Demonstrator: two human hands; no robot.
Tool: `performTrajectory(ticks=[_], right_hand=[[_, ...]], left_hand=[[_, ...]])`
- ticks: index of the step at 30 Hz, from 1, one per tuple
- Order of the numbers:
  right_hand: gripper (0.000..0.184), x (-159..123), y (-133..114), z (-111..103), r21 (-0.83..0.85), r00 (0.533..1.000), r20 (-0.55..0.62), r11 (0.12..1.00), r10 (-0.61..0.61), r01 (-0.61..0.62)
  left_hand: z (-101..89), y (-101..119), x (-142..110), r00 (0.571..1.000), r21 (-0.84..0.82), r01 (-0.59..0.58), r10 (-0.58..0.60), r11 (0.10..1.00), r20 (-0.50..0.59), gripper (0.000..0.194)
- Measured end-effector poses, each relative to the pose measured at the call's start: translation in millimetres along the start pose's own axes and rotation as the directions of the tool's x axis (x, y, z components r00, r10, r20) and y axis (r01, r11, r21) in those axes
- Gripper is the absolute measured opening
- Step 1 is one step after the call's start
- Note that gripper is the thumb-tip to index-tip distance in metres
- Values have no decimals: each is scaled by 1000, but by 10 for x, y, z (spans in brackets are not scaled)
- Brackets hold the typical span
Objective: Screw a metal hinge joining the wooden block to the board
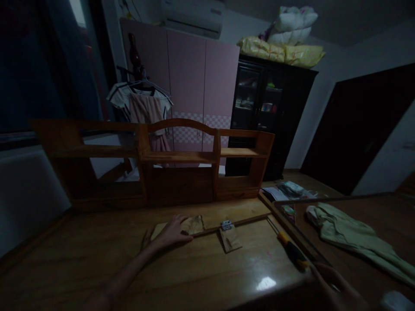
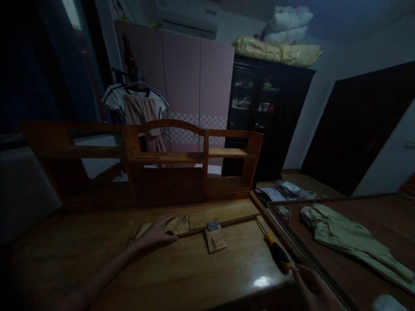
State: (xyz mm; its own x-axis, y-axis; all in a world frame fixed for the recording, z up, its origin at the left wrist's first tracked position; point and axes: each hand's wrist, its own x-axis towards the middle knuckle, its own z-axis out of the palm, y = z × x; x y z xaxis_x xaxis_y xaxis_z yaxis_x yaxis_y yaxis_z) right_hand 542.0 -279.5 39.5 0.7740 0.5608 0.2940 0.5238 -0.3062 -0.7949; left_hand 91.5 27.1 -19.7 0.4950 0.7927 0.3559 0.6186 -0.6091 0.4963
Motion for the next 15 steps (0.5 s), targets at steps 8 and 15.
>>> performTrajectory(ticks=[8,15], right_hand=[[39,213,108,514,-185,930,54,912,-363,367],[47,456,367,628,-361,906,67,836,-418,412]], left_hand=[[-1067,-676,-827,978,77,177,-184,981,95,76],[-1397,-844,-837,975,137,168,-185,976,126,72]])
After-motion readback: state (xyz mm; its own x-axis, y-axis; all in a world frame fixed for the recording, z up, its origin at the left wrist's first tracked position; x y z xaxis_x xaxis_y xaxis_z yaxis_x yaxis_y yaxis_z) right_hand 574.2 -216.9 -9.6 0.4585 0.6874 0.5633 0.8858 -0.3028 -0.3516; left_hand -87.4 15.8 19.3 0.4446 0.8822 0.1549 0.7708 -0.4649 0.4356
